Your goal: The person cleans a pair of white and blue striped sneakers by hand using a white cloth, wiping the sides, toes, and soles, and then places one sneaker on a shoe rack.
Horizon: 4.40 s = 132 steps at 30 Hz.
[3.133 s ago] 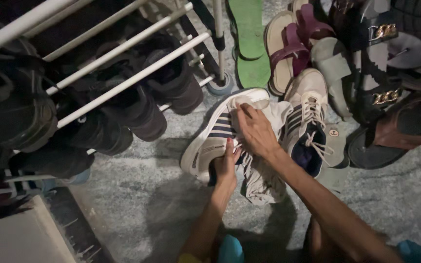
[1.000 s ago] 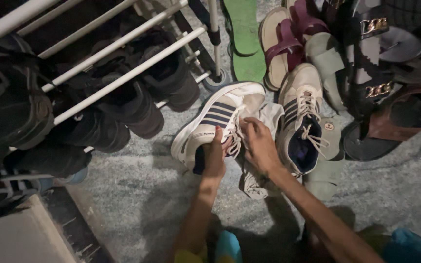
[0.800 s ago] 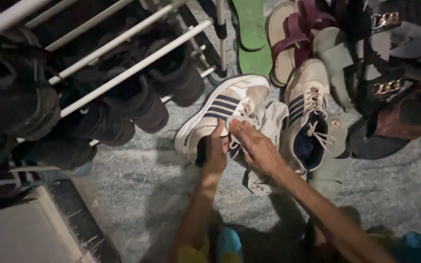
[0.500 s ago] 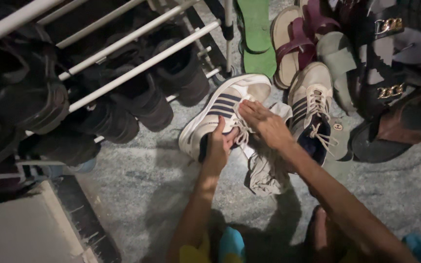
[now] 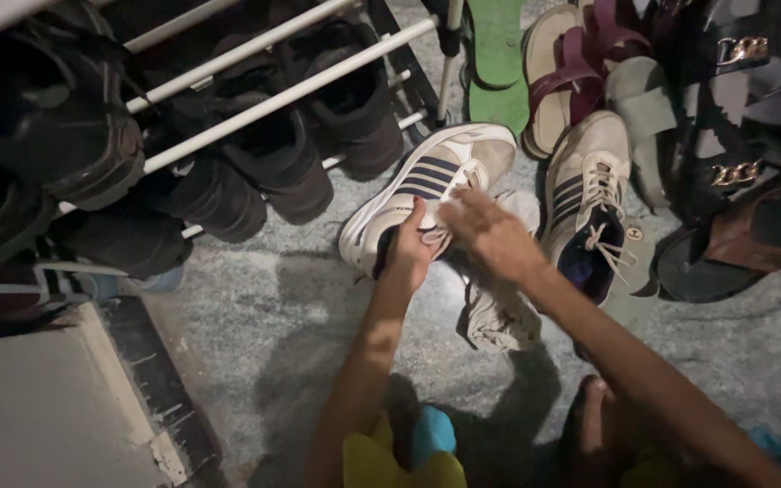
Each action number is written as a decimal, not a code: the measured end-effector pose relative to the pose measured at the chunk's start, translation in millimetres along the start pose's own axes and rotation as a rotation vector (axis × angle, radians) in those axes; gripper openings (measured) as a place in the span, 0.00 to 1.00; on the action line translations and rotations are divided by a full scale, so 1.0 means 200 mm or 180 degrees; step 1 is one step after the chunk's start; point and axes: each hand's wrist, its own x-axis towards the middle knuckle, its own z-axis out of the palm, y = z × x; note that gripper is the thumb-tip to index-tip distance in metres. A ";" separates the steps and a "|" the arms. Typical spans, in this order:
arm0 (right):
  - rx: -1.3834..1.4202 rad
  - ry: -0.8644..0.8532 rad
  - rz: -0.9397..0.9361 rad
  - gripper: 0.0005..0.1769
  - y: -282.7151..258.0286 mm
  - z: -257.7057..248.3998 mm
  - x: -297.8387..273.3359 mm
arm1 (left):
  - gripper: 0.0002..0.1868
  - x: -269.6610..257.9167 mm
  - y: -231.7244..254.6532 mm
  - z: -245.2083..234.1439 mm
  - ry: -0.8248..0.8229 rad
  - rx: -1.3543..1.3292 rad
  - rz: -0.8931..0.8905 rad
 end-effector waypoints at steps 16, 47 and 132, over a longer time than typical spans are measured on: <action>0.1230 0.0457 0.0894 0.28 -0.10 -0.08 0.12 | 0.36 -0.33 0.11 0.24 -0.0951 0.0312 0.0600; 0.2928 0.1156 0.2880 0.11 -0.10 0.10 0.13 | 0.42 -0.29 0.07 0.23 -0.0356 0.0316 0.0269; 0.1189 0.1939 0.1614 0.14 0.16 0.08 0.05 | 0.29 -0.54 0.23 0.55 0.0449 0.4024 0.2664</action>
